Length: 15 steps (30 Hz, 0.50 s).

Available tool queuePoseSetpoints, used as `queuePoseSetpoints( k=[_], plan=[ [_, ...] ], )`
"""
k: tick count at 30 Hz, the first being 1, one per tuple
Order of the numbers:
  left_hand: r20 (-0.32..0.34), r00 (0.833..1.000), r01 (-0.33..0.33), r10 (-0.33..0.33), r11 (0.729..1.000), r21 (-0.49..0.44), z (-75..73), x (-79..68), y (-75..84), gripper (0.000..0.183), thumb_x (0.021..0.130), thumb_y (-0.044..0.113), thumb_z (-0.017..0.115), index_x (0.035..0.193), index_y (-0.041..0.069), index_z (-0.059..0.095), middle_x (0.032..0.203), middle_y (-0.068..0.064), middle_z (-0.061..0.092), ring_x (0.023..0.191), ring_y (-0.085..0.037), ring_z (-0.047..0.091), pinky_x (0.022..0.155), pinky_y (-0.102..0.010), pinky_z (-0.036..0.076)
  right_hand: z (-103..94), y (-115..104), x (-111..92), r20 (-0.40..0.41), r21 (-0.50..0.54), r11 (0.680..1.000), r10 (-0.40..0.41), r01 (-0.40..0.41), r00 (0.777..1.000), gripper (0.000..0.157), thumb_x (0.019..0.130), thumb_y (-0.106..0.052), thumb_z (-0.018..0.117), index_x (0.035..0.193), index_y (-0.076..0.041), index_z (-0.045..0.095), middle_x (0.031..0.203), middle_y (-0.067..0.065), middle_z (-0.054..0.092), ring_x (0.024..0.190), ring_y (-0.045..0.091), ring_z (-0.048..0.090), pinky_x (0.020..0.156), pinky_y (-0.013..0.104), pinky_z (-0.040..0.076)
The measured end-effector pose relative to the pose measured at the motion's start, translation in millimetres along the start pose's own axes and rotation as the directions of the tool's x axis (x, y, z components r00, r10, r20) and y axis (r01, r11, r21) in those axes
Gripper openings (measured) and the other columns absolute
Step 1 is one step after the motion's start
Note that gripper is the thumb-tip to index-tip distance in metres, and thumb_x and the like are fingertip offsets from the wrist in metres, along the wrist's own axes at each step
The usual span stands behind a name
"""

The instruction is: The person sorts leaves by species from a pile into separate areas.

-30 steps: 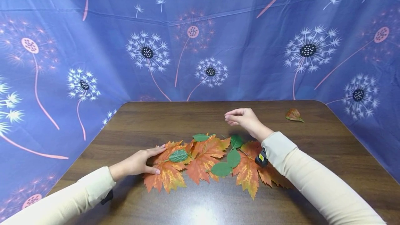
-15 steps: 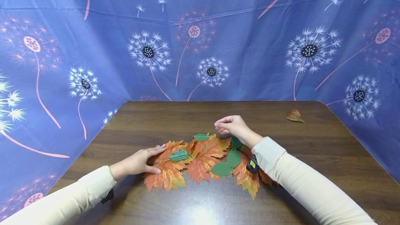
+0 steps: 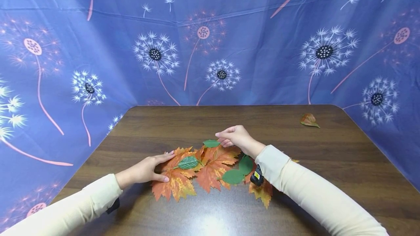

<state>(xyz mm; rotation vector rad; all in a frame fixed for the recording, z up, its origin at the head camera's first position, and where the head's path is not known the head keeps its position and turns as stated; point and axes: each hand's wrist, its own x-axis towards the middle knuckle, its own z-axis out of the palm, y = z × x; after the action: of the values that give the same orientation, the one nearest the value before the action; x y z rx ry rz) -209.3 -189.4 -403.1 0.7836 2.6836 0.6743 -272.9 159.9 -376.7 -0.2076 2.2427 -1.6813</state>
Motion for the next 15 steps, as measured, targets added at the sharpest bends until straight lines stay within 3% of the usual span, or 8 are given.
queuePoseSetpoints(
  k=[15],
  plan=[
    [-0.004,1.0,-0.005,0.005,1.0,0.005,0.6,0.7,-1.2,0.084,0.082,0.034,0.076,0.15,0.004,0.035,0.156,-0.02,0.03,0.143,-0.043,0.028,0.112,-0.059,0.028,27.4,-1.9,3.2,0.032,0.096,0.992,0.075,-0.078,0.997,0.041,0.09,-0.02,0.07,0.114,0.012,0.061,0.093,0.02,0.073,0.074,0.018,0.072,0.076,0.036,0.06]
  ],
)
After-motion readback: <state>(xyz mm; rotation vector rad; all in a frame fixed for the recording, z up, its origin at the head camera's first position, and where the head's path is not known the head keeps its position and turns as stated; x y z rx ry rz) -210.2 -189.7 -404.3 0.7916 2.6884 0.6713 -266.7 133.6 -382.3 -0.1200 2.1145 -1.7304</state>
